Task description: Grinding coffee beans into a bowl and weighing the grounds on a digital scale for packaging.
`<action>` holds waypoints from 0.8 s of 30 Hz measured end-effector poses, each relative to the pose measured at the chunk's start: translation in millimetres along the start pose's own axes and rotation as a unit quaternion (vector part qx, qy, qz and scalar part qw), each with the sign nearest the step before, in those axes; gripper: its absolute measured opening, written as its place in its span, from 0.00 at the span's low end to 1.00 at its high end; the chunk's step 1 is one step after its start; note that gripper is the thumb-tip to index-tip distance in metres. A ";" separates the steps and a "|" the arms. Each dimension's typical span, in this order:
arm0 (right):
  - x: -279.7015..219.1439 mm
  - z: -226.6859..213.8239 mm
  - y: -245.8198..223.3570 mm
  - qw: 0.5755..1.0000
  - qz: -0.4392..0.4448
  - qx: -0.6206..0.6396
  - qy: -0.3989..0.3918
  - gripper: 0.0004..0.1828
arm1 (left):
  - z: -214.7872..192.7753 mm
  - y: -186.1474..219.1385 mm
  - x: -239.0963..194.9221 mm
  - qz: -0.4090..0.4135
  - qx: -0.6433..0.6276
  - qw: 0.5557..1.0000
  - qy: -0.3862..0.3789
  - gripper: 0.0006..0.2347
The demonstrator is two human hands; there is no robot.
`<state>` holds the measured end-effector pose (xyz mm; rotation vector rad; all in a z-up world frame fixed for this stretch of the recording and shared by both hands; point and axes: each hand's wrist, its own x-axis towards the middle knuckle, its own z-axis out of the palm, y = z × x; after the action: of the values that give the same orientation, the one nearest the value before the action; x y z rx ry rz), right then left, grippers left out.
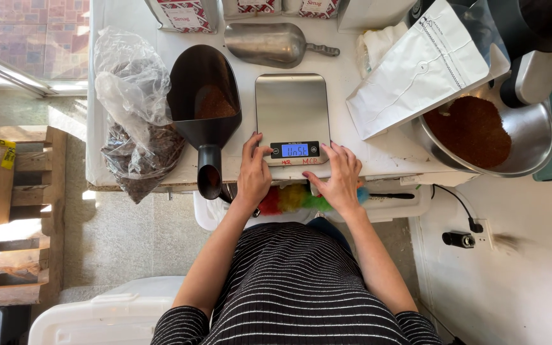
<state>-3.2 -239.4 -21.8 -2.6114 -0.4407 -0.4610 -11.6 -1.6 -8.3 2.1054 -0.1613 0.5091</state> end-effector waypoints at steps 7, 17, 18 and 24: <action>-2.1 4.1 0.8 1.000 0.003 0.004 0.012 0.45 | -1.0 0.8 -0.8 0.004 0.009 1.000 0.003 0.14; 2.6 1.1 -3.1 1.000 0.016 -0.008 0.010 0.43 | -4.5 6.1 4.7 -0.024 -0.004 1.000 -0.003 0.14; -0.2 1.8 -4.6 1.000 0.018 -0.016 0.007 0.44 | -5.0 5.7 1.6 -0.040 -0.007 0.999 -0.005 0.14; 15.3 -5.4 -2.5 0.991 0.082 0.093 -0.042 0.52 | -2.0 13.9 24.2 -0.129 -0.068 0.989 0.001 0.11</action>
<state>8.2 -236.4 -10.4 -2.4670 -0.2787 -0.2445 5.5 -5.7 13.5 1.9565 0.0747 0.3349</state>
